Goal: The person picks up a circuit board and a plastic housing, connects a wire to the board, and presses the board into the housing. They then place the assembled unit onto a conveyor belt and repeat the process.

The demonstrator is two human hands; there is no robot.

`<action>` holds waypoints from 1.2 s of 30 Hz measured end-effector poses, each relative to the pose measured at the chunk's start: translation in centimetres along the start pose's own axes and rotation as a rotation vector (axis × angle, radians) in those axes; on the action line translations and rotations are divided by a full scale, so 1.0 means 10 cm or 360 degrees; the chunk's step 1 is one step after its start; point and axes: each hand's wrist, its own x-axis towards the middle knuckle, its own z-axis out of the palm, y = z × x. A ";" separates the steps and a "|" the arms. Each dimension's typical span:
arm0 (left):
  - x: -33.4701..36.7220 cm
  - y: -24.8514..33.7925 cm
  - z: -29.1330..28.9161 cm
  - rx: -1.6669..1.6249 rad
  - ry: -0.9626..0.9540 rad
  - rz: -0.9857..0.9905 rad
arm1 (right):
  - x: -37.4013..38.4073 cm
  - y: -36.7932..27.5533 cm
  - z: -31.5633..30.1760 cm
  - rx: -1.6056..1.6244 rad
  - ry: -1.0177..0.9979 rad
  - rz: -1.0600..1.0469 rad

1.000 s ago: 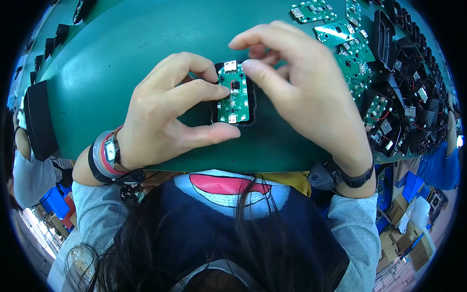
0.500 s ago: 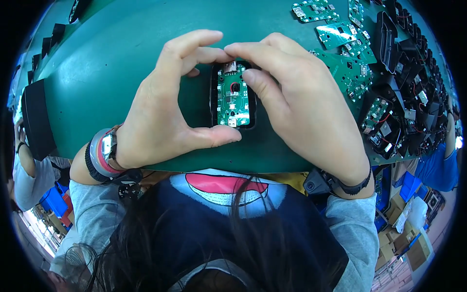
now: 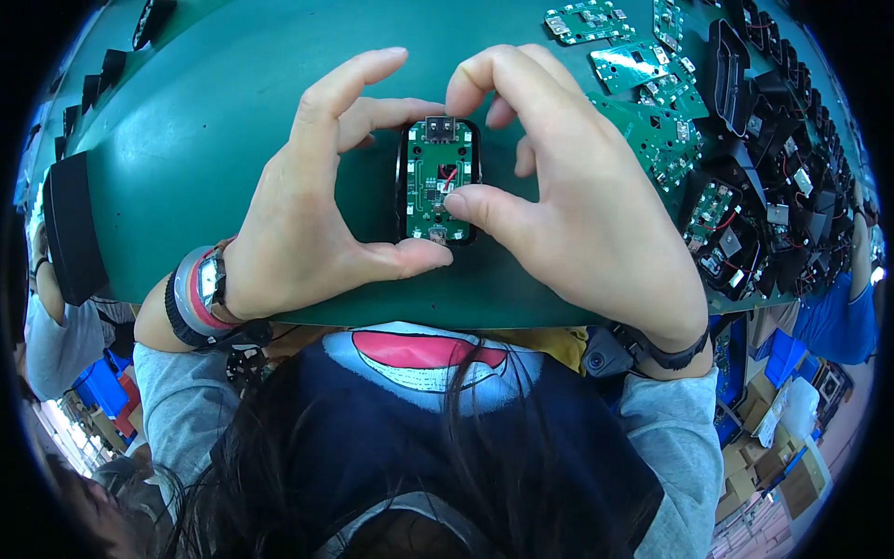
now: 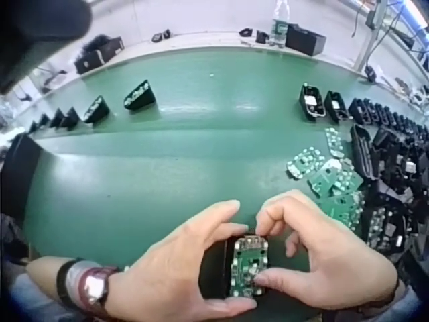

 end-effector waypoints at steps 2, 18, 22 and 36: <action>-0.02 -0.02 0.01 0.0003 0.0041 0.0020 | 0.01 -0.03 -0.01 -0.0075 0.0021 -0.0063; 0.02 -0.02 -0.02 0.0124 0.0022 0.0127 | 0.09 0.04 -0.04 -0.0090 0.0083 -0.0061; 0.00 0.00 0.00 -0.0062 0.0042 -0.0118 | 0.11 0.07 -0.05 -0.0091 0.0047 -0.0008; 0.01 -0.01 0.00 0.0088 0.0019 0.0034 | 0.07 0.02 0.09 0.0618 0.0173 0.0261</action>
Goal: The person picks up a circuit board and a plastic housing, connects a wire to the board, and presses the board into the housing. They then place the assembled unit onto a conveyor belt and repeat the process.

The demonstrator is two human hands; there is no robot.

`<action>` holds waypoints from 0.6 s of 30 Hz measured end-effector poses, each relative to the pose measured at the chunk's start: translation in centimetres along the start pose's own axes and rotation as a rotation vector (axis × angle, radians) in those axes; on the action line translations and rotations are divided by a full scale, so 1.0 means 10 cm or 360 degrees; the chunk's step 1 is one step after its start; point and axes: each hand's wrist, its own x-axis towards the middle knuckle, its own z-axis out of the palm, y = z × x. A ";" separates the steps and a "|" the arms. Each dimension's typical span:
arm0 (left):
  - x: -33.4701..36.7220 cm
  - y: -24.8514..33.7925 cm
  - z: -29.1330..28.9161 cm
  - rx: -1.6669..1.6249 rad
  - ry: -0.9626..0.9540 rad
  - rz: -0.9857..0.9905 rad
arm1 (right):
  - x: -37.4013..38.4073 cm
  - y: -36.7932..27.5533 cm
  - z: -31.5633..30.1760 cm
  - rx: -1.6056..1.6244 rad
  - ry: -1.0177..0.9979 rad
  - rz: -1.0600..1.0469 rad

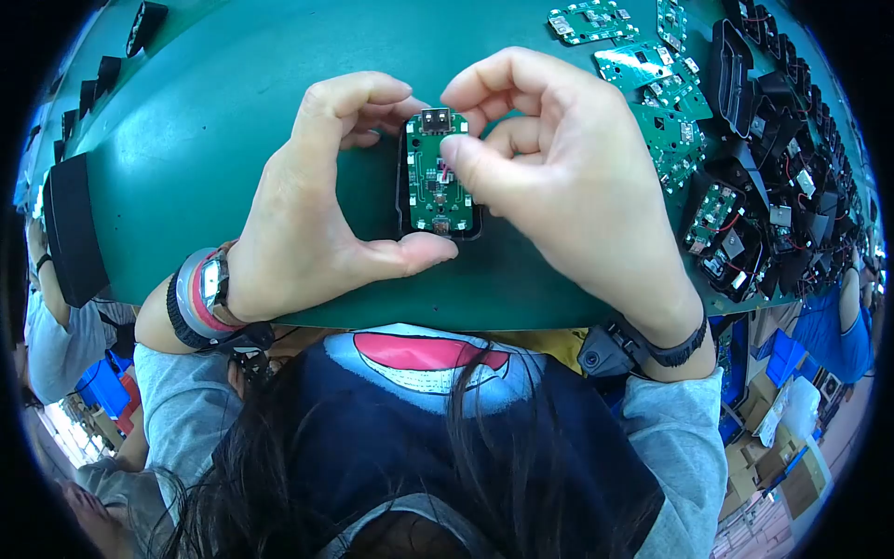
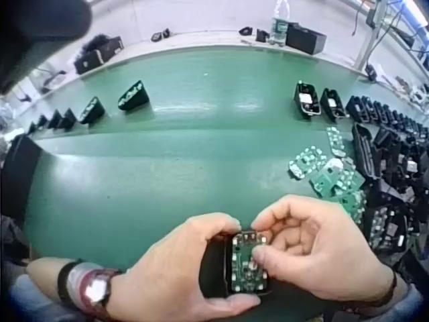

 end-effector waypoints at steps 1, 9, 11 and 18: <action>0.00 0.00 0.00 -0.0001 -0.0001 0.0002 | 0.03 0.00 -0.02 0.0071 -0.0029 0.0090; -0.01 -0.03 -0.01 -0.0219 -0.0014 -0.0163 | 0.11 0.12 -0.07 0.0286 -0.0112 0.0103; 0.00 -0.04 -0.02 -0.0210 -0.0016 -0.0137 | 0.11 0.09 -0.11 0.0388 -0.0020 0.0015; 0.04 -0.03 -0.01 -0.0153 -0.0008 -0.0025 | 0.12 0.15 -0.08 -0.0014 -0.0074 0.0113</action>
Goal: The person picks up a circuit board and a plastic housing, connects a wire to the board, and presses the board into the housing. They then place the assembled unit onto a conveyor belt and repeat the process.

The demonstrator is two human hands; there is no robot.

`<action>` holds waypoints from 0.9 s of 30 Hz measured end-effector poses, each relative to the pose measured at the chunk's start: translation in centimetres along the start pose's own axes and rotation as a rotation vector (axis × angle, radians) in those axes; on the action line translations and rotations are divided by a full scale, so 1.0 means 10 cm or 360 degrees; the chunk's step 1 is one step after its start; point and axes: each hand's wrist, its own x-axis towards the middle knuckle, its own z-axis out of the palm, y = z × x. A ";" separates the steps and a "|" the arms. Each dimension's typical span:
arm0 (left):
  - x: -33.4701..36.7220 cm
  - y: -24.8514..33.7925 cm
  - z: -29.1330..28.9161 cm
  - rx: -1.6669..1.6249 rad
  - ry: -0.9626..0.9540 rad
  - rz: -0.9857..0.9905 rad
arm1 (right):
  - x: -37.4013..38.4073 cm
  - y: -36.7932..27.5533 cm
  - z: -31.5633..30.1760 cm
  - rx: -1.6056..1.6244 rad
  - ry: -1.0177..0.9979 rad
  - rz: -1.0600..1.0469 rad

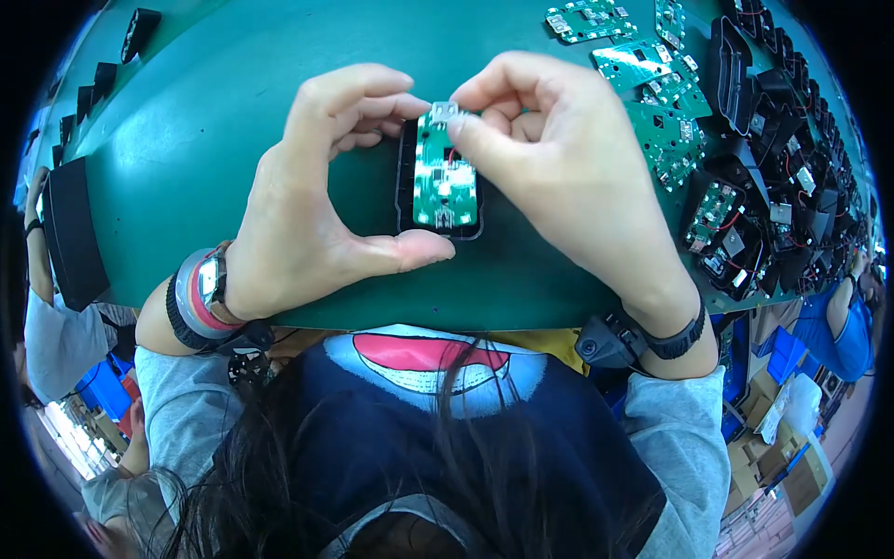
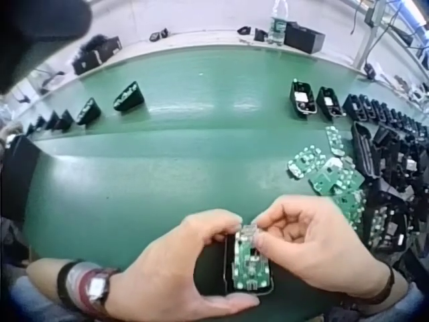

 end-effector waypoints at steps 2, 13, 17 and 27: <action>-0.01 0.01 0.01 -0.0005 0.0015 0.0017 | 0.01 0.03 0.02 -0.0142 0.0010 -0.0069; -0.07 -0.01 0.00 0.0128 -0.0046 0.0043 | -0.26 -0.17 0.03 -0.0922 0.0347 -0.0524; -0.02 -0.03 0.01 0.0207 -0.0069 0.0084 | -0.43 -0.24 0.02 -0.1279 0.0021 -0.0554; 0.28 -0.12 -0.08 0.0164 -0.0696 0.0361 | -0.37 -0.16 -0.09 -0.1238 -0.0061 -0.0612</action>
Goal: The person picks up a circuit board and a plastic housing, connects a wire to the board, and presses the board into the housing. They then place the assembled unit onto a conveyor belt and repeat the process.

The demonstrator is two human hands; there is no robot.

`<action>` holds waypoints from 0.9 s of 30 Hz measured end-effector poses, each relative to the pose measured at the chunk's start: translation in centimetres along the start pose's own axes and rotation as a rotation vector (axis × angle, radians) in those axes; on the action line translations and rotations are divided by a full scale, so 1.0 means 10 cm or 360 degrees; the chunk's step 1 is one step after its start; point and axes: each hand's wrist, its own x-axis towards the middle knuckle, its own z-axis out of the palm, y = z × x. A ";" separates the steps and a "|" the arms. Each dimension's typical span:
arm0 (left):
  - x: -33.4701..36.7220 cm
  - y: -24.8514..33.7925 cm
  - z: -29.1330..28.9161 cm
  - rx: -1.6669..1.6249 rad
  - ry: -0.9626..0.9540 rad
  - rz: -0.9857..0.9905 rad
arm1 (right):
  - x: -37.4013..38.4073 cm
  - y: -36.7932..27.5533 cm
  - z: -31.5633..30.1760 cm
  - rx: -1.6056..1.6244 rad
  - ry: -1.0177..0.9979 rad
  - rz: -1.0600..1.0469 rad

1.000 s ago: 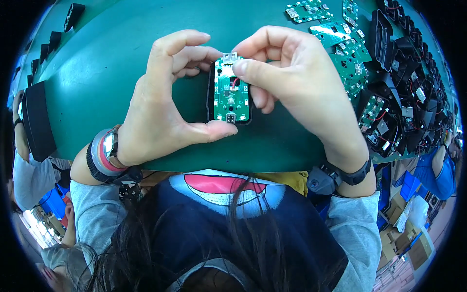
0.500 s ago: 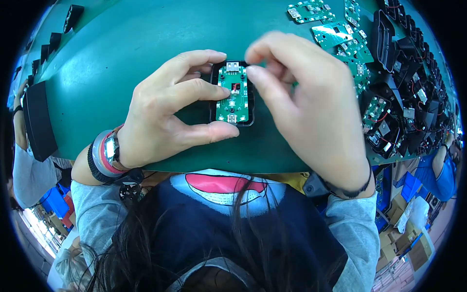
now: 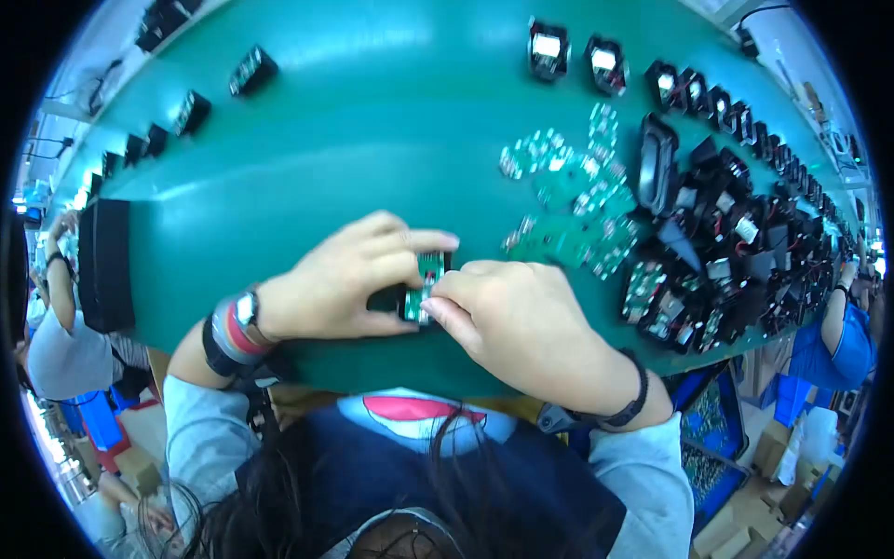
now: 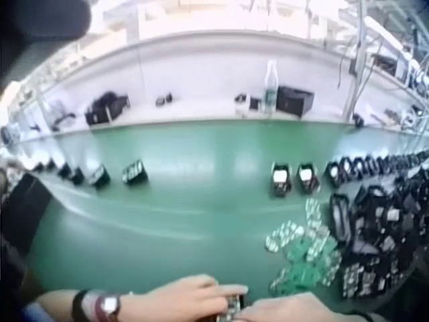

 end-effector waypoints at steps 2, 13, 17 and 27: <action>0.01 0.06 -0.06 0.0103 -0.0117 -0.0047 | 0.05 0.06 0.00 0.0392 0.0313 -0.0006; 0.84 -1.04 -0.93 0.1418 0.0559 -0.0896 | 0.18 0.07 -0.05 0.0417 0.0846 -0.0053; 0.92 -0.93 -0.92 0.1802 0.0505 -0.1139 | 0.17 0.20 -0.05 0.0343 0.0999 -0.0127; 1.43 -0.30 -0.12 0.0638 0.0135 -0.0179 | 0.11 0.46 -0.52 0.0701 0.2039 -0.0246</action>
